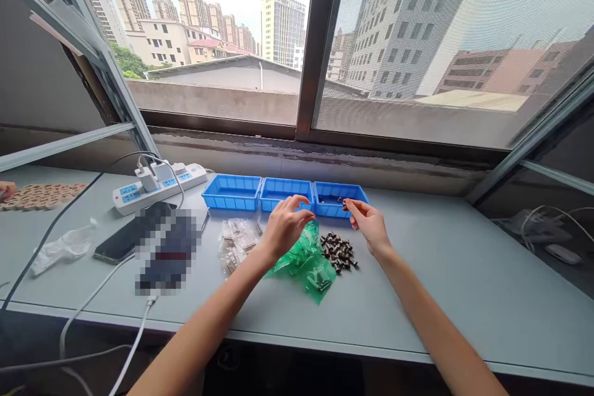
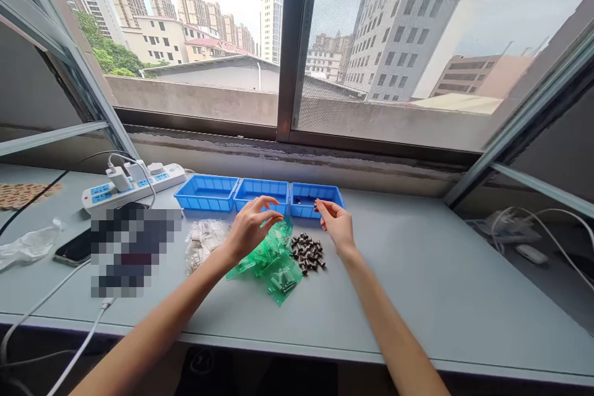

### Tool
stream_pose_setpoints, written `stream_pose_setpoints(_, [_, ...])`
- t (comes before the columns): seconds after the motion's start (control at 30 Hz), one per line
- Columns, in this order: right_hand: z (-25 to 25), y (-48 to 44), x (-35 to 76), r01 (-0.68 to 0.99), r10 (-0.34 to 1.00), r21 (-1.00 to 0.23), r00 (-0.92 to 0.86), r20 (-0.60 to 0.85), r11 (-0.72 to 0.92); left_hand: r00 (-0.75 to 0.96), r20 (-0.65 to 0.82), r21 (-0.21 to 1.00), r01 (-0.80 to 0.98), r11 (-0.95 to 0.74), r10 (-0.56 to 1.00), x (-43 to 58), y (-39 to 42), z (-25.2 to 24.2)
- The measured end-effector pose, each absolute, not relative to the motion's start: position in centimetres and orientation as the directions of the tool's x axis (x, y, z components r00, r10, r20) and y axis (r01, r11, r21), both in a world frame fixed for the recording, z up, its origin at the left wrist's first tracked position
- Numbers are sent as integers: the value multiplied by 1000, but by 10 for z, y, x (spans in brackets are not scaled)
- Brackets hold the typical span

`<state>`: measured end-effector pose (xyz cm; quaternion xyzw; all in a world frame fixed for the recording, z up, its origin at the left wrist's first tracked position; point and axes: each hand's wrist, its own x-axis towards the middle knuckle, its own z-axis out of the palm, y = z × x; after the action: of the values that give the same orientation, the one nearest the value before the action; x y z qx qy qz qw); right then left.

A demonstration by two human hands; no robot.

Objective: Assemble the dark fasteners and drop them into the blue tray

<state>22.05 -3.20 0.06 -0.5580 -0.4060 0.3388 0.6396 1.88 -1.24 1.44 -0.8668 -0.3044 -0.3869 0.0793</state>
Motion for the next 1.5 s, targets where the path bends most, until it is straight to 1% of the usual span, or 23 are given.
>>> stream_pose_setpoints(0.2, [-5, -29, 230, 123, 845, -982, 502, 184, 140, 540, 721, 61, 575, -816, 435, 18, -15, 16])
stream_pose_setpoints(0.33, [-4, -29, 231, 164, 853, -976, 480, 206, 143, 556, 714, 51, 565, -823, 426, 19, -15, 15])
stream_pose_setpoints(0.43, [0, -30, 230, 207, 883, -962, 398, 249, 178, 559, 707, 49, 572, -819, 433, 19, -14, 13])
stream_pose_setpoints(0.57, [3, -32, 230, 357, 915, -907, 245, 321, 223, 555, 714, 45, 573, -818, 428, 19, -14, 13])
stream_pose_setpoints(0.7, [0, -35, 228, 469, 932, -851, 139, 334, 235, 551, 734, 33, 554, -832, 396, 19, -15, 15])
stream_pose_setpoints(0.9, [0, -44, 224, 623, 960, -749, -11, 281, 226, 573, 728, 18, 533, -846, 377, 21, -14, 13])
stream_pose_setpoints(0.97, [4, -46, 223, 699, 975, -692, -32, 220, 179, 573, 727, 22, 532, -846, 379, 22, -14, 13])
stream_pose_setpoints(1.07, [9, -49, 222, 787, 990, -610, -10, 141, 95, 568, 727, 39, 527, -849, 386, 22, -15, 13])
stream_pose_setpoints(1.3, [7, -50, 216, 774, 985, -627, 28, 172, 88, 559, 728, 52, 531, -846, 396, 22, -15, 14])
stream_pose_setpoints(1.4, [4, -48, 216, 743, 980, -660, 31, 198, 109, 569, 715, 54, 534, -844, 406, 21, -15, 14])
stream_pose_setpoints(1.5, [2, -45, 216, 681, 975, -720, 40, 217, 132, 589, 692, 54, 534, -844, 417, 20, -16, 14])
